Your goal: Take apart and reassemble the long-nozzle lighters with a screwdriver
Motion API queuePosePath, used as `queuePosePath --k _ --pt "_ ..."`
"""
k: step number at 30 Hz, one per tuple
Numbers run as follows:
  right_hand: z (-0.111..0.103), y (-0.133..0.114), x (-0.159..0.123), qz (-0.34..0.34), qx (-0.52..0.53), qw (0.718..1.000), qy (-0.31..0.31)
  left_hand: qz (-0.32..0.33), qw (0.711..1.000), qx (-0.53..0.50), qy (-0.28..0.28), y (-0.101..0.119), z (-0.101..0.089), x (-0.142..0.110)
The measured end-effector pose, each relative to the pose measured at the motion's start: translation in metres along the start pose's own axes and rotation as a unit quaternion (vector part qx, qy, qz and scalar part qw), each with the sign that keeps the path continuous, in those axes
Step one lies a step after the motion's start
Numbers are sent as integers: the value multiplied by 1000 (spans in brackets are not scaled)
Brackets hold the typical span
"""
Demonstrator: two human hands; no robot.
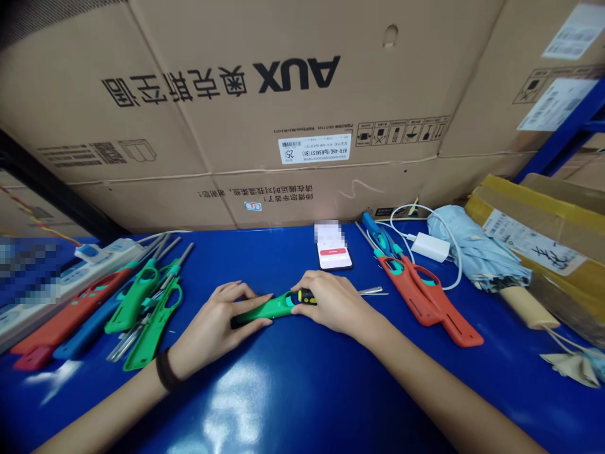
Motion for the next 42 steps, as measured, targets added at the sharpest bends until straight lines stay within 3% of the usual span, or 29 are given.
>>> queuePosePath --k 6,9,14,17,22,27,31,36,42 --pt "2 -1 -1 -13 8 1000 11 -11 1000 7 -19 15 10 15" --pt "0 0 -2 -21 9 1000 14 -1 1000 29 -2 25 15 21" --pt "-26 14 -12 -5 -13 998 54 103 984 133 64 40 19 19" --pt "-36 19 -19 -24 -36 998 41 163 962 189 108 41 19 14" --pt "-29 16 -20 -53 -95 994 9 205 947 206 136 40 18 11" --pt "-20 9 -16 -78 -85 993 1 234 937 209 152 42 16 8" --pt "-18 5 -14 -83 -81 993 10 245 933 211 154 41 16 5" --pt "-10 -8 -11 -153 -96 983 22 252 933 199 163 45 18 2" --pt "-8 -8 -11 -174 -118 977 42 199 963 126 133 26 7 -1"
Point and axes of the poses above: each hand's wrist, its own x-axis towards the middle knuckle, its own z-axis out of the palm, y = z × x, the point moved 7 cm from there along x, towards the middle knuckle, and after that the axes turned 15 degrees about -z, right-handed, at the moved point
